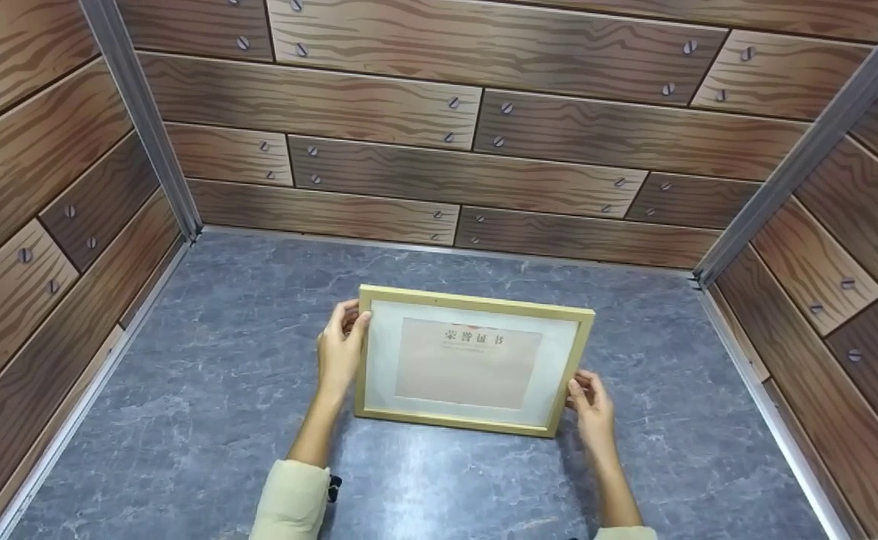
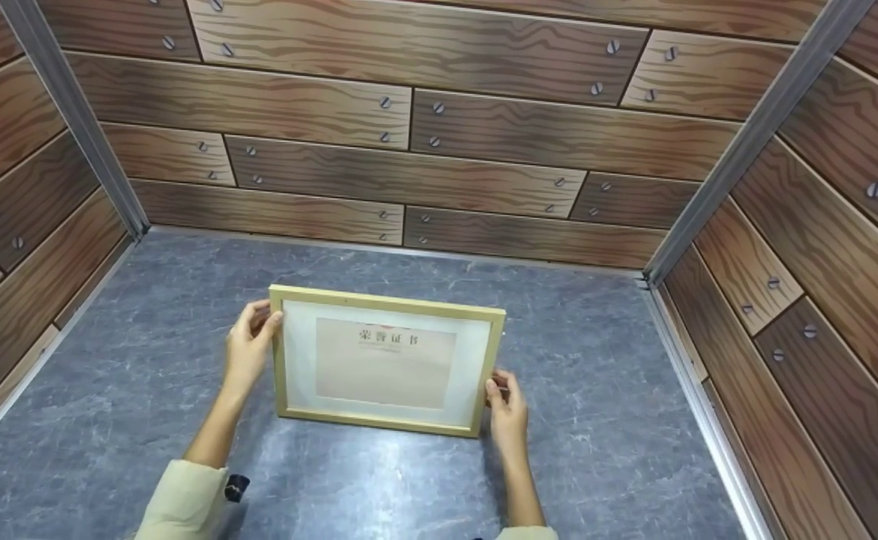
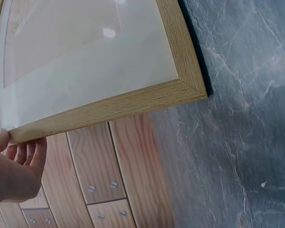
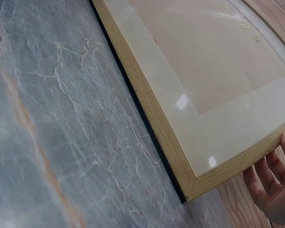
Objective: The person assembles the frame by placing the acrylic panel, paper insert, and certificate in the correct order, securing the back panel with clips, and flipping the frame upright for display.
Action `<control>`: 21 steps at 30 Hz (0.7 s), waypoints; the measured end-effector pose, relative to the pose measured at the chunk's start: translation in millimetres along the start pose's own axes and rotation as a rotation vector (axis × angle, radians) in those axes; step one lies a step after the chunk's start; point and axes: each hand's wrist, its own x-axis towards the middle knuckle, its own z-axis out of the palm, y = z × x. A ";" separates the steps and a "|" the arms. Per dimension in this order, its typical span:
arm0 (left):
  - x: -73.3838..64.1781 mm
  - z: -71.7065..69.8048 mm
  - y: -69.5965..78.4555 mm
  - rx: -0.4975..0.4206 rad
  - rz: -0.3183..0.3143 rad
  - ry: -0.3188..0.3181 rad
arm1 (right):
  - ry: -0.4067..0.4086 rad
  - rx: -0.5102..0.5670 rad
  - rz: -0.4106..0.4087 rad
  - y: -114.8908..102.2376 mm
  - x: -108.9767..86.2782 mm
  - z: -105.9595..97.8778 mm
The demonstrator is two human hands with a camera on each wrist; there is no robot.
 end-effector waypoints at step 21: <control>-0.9 -8.6 -0.5 0.009 0.036 -0.084 | -0.076 -0.038 -0.088 -0.7 6.4 -9.8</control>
